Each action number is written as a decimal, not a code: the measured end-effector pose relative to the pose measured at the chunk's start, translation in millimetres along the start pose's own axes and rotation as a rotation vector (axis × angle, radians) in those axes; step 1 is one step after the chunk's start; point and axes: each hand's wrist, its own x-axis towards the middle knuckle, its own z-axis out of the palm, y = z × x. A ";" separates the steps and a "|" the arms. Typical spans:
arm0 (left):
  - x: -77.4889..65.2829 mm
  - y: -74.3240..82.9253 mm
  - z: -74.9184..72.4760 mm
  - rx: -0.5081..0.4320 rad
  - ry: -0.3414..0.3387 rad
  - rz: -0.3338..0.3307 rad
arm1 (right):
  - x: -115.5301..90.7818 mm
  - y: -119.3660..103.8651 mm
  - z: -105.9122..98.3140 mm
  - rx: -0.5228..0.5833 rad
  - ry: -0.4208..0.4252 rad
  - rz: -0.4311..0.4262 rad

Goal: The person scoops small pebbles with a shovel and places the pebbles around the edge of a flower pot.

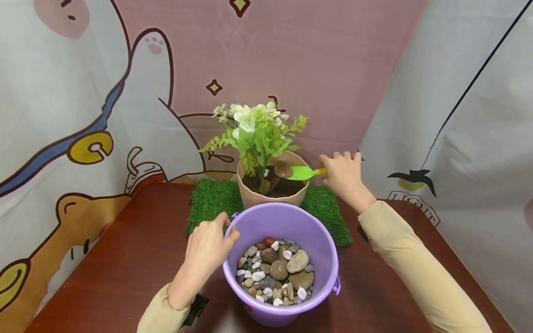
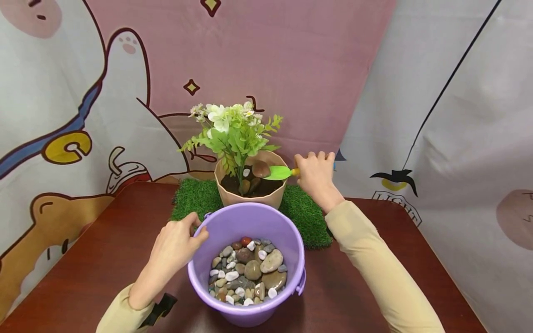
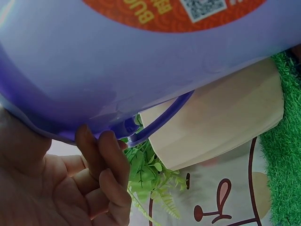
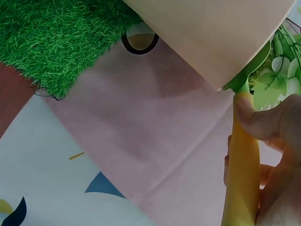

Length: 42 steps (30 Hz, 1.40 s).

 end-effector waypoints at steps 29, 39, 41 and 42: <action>-0.4 -1.9 -0.2 -0.010 0.005 0.012 | 17.1 -45.2 0.3 -0.182 -0.194 0.048; 0.3 -2.2 -0.1 -0.011 0.008 0.016 | 0.5 -46.1 -15.4 -0.196 -0.176 0.033; 0.5 -2.2 0.0 -0.012 0.006 0.015 | -3.9 -45.1 -18.6 -0.185 -0.156 0.031; 0.5 -2.1 0.0 -0.013 0.003 0.013 | -6.1 -44.5 -20.5 -0.176 -0.141 0.032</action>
